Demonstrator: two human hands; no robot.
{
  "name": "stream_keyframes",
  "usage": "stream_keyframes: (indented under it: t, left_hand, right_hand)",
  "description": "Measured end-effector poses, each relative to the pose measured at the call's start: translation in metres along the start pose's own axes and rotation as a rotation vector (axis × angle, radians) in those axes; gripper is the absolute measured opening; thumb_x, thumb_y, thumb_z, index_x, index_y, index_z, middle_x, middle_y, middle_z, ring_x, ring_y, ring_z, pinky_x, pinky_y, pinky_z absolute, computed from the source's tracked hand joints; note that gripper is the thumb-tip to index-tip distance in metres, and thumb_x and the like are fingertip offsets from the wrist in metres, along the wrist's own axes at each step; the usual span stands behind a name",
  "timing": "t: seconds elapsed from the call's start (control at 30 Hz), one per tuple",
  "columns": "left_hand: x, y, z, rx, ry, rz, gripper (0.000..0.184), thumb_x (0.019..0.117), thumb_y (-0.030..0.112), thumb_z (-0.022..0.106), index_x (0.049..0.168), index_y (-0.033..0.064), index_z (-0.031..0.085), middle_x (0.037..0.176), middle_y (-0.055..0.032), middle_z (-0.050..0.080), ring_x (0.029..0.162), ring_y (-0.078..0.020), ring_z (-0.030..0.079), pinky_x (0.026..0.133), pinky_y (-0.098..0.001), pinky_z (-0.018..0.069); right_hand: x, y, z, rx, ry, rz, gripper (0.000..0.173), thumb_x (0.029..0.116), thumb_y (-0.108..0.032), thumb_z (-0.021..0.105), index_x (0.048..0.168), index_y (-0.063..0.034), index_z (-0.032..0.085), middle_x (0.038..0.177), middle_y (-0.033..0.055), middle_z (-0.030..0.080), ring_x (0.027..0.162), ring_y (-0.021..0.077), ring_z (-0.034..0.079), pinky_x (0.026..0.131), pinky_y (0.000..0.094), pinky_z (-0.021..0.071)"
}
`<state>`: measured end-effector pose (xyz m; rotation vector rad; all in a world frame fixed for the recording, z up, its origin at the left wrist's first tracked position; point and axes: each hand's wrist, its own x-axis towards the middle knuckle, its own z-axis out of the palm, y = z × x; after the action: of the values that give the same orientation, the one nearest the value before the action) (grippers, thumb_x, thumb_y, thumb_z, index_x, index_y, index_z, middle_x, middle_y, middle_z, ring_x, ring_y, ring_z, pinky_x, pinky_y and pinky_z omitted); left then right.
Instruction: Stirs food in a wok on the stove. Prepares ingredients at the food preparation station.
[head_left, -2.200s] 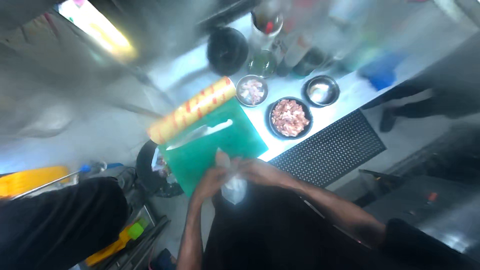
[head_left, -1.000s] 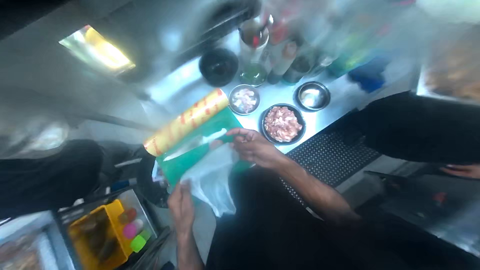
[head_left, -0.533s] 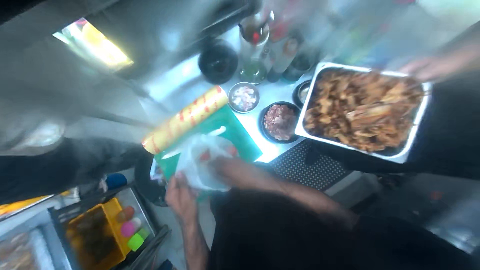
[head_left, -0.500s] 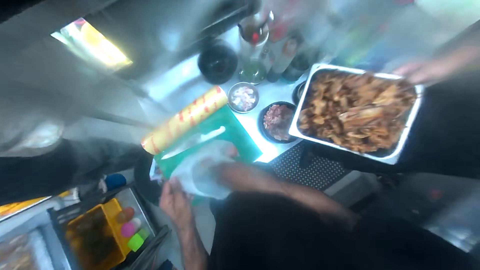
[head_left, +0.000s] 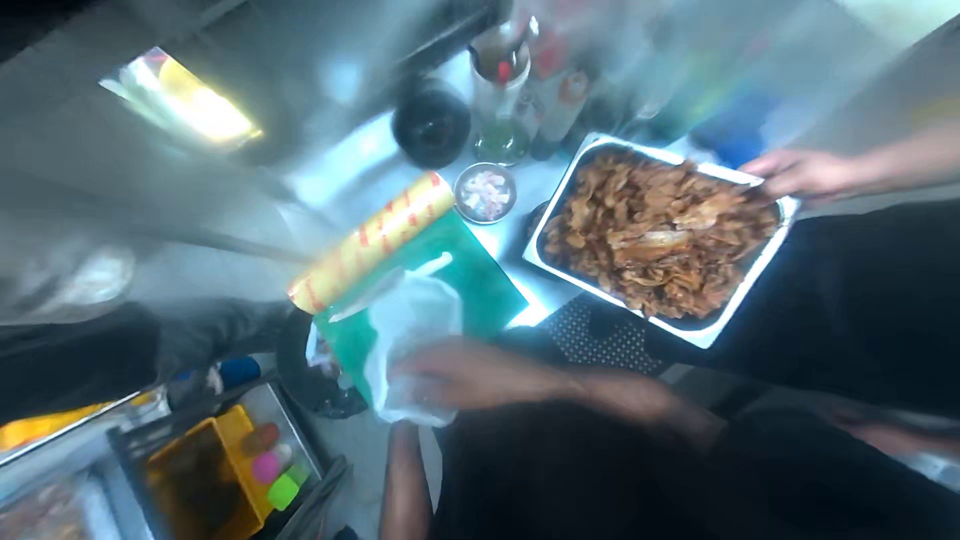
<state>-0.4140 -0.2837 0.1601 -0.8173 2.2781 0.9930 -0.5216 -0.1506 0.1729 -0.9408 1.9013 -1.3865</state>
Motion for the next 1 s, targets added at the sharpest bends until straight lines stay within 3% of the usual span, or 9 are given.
stream_keyframes:
  t: [0.07, 0.13, 0.2, 0.3, 0.37, 0.43, 0.5, 0.7, 1.0]
  left_hand:
    - [0.026, 0.041, -0.03, -0.132, 0.117, -0.052, 0.035, 0.1014, -0.003, 0.047, 0.133, -0.0181, 0.048, 0.13, -0.0268, 0.058, 0.117, -0.0183, 0.056, 0.104, -0.027, 0.0437]
    - [0.09, 0.015, -0.046, -0.464, 0.331, 0.21, 0.04, 0.0988, -0.005, 0.05, 0.133, -0.024, 0.044, 0.129, -0.0357, 0.055, 0.117, -0.0248, 0.057, 0.104, -0.0317, 0.0453]
    - [0.133, 0.015, -0.083, -0.552, 0.274, 0.292, 0.037, 0.1007, 0.0, 0.048, 0.131, -0.0213, 0.045, 0.123, -0.0296, 0.058, 0.11, -0.0189, 0.059, 0.097, -0.0272, 0.0486]
    - [0.177, 0.081, -0.126, -0.309, 0.359, 0.29, 0.03, 0.1007, 0.007, 0.059, 0.124, -0.012, 0.059, 0.114, -0.0229, 0.065, 0.102, -0.0201, 0.062, 0.092, -0.0331, 0.0504]
    - [0.222, 0.104, -0.143, -0.179, 0.429, 0.433, 0.046, 0.098, 0.015, 0.066, 0.134, -0.0112, 0.054, 0.13, -0.0294, 0.06, 0.12, -0.0329, 0.06, 0.105, -0.0482, 0.0461]
    - [0.28, 0.124, -0.159, -0.135, 0.508, 0.646, 0.055, 0.0954, 0.016, 0.065, 0.14, -0.0115, 0.048, 0.137, -0.0305, 0.056, 0.128, -0.0358, 0.056, 0.112, -0.0477, 0.0438]
    - [0.331, 0.137, -0.172, 0.013, 0.467, 0.58, 0.058, 0.0998, 0.02, 0.059, 0.147, -0.0096, 0.042, 0.148, -0.0314, 0.047, 0.14, -0.0406, 0.045, 0.118, -0.0514, 0.0348]
    - [0.47, 0.089, -0.146, 0.353, 0.229, 0.425, 0.064, 0.0845, 0.026, 0.081, 0.135, -0.004, 0.056, 0.133, -0.0291, 0.06, 0.127, -0.0448, 0.056, 0.107, -0.0633, 0.0439]
    - [0.423, 0.06, -0.13, 0.11, 0.496, 0.507, 0.094, 0.079, 0.018, 0.084, 0.155, -0.0027, 0.033, 0.155, -0.0313, 0.037, 0.145, -0.0446, 0.036, 0.119, -0.0564, 0.0328]
  right_hand:
    - [-0.008, -0.009, -0.014, -0.025, 0.233, -0.069, 0.04, 0.1029, -0.023, 0.061, 0.139, -0.0079, 0.062, 0.124, 0.0111, 0.07, 0.113, 0.0208, 0.066, 0.102, 0.0403, 0.053]
    - [-0.009, -0.006, -0.026, -0.003, 0.461, -0.077, 0.038, 0.1033, -0.025, 0.062, 0.137, -0.0079, 0.064, 0.124, 0.0099, 0.069, 0.107, 0.0161, 0.068, 0.095, 0.034, 0.0576]
    - [-0.007, 0.008, -0.033, -0.014, 0.589, 0.018, 0.036, 0.1026, -0.028, 0.064, 0.136, -0.0129, 0.066, 0.122, 0.0066, 0.069, 0.103, 0.0139, 0.069, 0.09, 0.0333, 0.0597]
    - [-0.007, 0.03, -0.037, -0.097, 0.466, 0.177, 0.042, 0.1038, -0.038, 0.059, 0.14, -0.0161, 0.062, 0.131, 0.0056, 0.067, 0.113, 0.015, 0.066, 0.097, 0.0348, 0.0561]
    - [-0.014, 0.033, -0.036, -0.097, 0.333, 0.185, 0.043, 0.1049, -0.037, 0.058, 0.141, -0.0134, 0.062, 0.132, 0.0071, 0.067, 0.117, 0.0163, 0.065, 0.101, 0.0352, 0.0537]
    - [-0.026, 0.029, -0.038, -0.095, 0.24, 0.152, 0.04, 0.1053, -0.035, 0.058, 0.138, -0.0123, 0.063, 0.129, 0.0069, 0.068, 0.115, 0.016, 0.065, 0.102, 0.0344, 0.0534]
    - [-0.038, 0.026, -0.044, -0.078, 0.182, 0.11, 0.038, 0.1048, -0.034, 0.06, 0.136, -0.013, 0.065, 0.127, 0.0052, 0.069, 0.115, 0.0143, 0.066, 0.102, 0.0329, 0.0534]
    - [-0.061, 0.025, -0.085, -0.149, 0.322, 0.175, 0.036, 0.1055, -0.036, 0.058, 0.135, -0.0162, 0.066, 0.127, 0.001, 0.07, 0.116, 0.0114, 0.065, 0.103, 0.0341, 0.0544]
    - [-0.076, 0.071, -0.184, -0.37, 0.827, 0.414, 0.047, 0.1052, -0.04, 0.056, 0.141, -0.0102, 0.06, 0.136, 0.0103, 0.065, 0.121, 0.0187, 0.065, 0.104, 0.043, 0.0547]
